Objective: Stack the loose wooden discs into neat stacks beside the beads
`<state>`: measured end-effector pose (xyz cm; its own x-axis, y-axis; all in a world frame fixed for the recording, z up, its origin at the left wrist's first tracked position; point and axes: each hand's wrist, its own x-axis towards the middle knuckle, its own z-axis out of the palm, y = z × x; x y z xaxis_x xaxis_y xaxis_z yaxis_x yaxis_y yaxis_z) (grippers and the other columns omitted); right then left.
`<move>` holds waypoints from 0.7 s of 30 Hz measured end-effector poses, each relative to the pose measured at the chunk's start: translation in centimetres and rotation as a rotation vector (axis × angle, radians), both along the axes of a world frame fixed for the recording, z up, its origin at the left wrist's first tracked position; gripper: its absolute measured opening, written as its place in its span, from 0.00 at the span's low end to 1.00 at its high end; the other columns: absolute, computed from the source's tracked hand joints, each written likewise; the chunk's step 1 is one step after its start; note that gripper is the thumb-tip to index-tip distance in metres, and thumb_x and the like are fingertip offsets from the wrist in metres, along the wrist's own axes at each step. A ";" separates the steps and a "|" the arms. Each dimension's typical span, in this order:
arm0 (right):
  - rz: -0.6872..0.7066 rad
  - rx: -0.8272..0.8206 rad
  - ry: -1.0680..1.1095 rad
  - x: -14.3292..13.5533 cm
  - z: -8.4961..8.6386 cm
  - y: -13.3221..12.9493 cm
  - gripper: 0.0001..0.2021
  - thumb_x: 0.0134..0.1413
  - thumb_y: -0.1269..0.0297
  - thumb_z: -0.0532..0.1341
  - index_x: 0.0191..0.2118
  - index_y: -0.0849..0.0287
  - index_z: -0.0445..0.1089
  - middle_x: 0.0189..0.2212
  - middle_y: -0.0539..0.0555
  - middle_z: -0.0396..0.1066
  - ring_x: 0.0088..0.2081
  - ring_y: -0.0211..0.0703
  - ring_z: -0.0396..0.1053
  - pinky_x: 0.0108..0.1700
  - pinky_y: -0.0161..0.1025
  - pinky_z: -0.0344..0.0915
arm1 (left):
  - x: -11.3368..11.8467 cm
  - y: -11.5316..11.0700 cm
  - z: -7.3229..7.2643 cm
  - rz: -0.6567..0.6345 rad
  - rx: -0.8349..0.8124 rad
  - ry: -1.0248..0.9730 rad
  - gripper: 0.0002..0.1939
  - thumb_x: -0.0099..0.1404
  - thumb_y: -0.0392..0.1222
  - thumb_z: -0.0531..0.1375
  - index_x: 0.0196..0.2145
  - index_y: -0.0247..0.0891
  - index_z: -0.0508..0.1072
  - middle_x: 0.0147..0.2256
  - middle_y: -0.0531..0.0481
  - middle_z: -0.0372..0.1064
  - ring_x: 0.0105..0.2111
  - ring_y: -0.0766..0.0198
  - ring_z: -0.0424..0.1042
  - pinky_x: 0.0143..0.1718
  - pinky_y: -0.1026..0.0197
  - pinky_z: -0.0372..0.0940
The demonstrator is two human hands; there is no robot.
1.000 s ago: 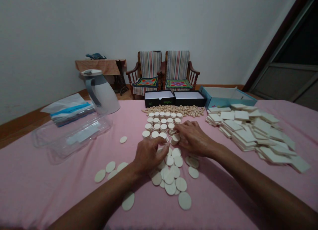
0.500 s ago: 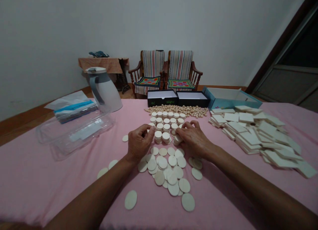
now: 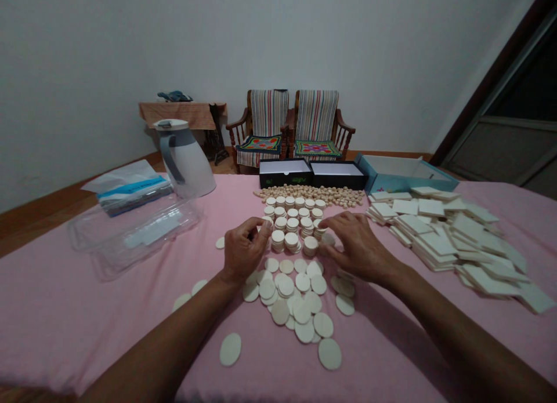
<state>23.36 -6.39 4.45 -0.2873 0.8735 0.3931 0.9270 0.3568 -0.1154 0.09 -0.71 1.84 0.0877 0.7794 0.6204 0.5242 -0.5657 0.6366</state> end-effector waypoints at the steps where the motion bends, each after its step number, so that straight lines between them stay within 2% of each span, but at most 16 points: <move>1: -0.022 0.012 0.063 0.6 -0.1 -0.4 0.08 0.53 0.66 0.57 0.40 0.59 0.67 0.38 0.57 0.71 0.42 0.49 0.63 0.44 0.45 0.55 | 0.0 0.0 0.1 0.008 0.012 -0.010 0.13 0.63 0.46 0.56 0.29 0.35 0.74 0.17 0.56 0.61 0.17 0.72 0.55 0.20 0.68 0.51; 3: -0.064 -0.024 0.172 1.5 -0.5 -1.4 0.07 0.54 0.66 0.56 0.38 0.59 0.67 0.35 0.56 0.71 0.39 0.47 0.65 0.40 0.42 0.58 | 0.0 0.1 0.4 0.020 0.031 -0.034 0.13 0.63 0.46 0.55 0.31 0.35 0.74 0.18 0.56 0.62 0.18 0.72 0.57 0.21 0.68 0.53; 6: -0.042 -0.193 0.242 2.1 -1.0 -3.1 0.08 0.54 0.64 0.57 0.39 0.58 0.68 0.36 0.56 0.71 0.37 0.46 0.66 0.39 0.40 0.61 | -0.7 0.6 1.2 -0.008 0.041 -0.011 0.12 0.63 0.44 0.55 0.35 0.35 0.74 0.24 0.53 0.68 0.22 0.70 0.64 0.25 0.68 0.59; 9: 0.044 -0.326 0.190 2.0 -1.1 -4.9 0.13 0.52 0.65 0.59 0.45 0.58 0.68 0.40 0.58 0.70 0.42 0.48 0.65 0.42 0.42 0.62 | -2.1 1.1 2.0 -0.050 0.029 0.120 0.11 0.62 0.43 0.56 0.38 0.36 0.74 0.34 0.48 0.73 0.30 0.66 0.70 0.33 0.64 0.64; 12: 0.114 -0.392 0.166 1.7 -1.3 -6.1 0.14 0.51 0.67 0.59 0.46 0.57 0.68 0.41 0.57 0.69 0.42 0.48 0.64 0.43 0.42 0.61 | -3.5 1.1 2.1 -0.096 -0.037 0.289 0.10 0.61 0.43 0.56 0.36 0.37 0.75 0.33 0.48 0.74 0.30 0.64 0.71 0.34 0.62 0.65; 15: 0.107 -0.368 0.171 1.6 -1.9 -6.1 0.10 0.52 0.69 0.58 0.42 0.58 0.69 0.38 0.57 0.68 0.40 0.46 0.63 0.41 0.40 0.61 | -3.5 0.3 1.6 -0.208 -0.073 0.384 0.10 0.60 0.40 0.58 0.37 0.37 0.76 0.35 0.47 0.74 0.33 0.63 0.71 0.35 0.60 0.66; 18: 0.027 -0.302 0.133 2.2 -2.7 -5.3 0.06 0.54 0.69 0.56 0.37 0.59 0.69 0.35 0.57 0.69 0.38 0.46 0.64 0.40 0.41 0.60 | -2.3 -0.7 1.4 -0.268 0.018 0.476 0.09 0.60 0.38 0.58 0.39 0.37 0.75 0.38 0.44 0.73 0.39 0.60 0.70 0.41 0.57 0.65; 21: 0.012 -0.207 0.205 3.1 -3.7 -4.3 0.10 0.53 0.64 0.58 0.41 0.60 0.69 0.38 0.58 0.70 0.40 0.47 0.65 0.42 0.42 0.61 | -0.8 -0.8 1.6 -0.299 0.106 0.625 0.13 0.60 0.37 0.60 0.44 0.38 0.74 0.42 0.43 0.71 0.42 0.57 0.67 0.43 0.54 0.61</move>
<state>26.46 -10.72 0.79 -0.2308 0.9382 0.2579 0.8730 0.3167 -0.3709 -0.76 -1.47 3.46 0.6542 0.6039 0.4554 0.5859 -0.7854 0.1999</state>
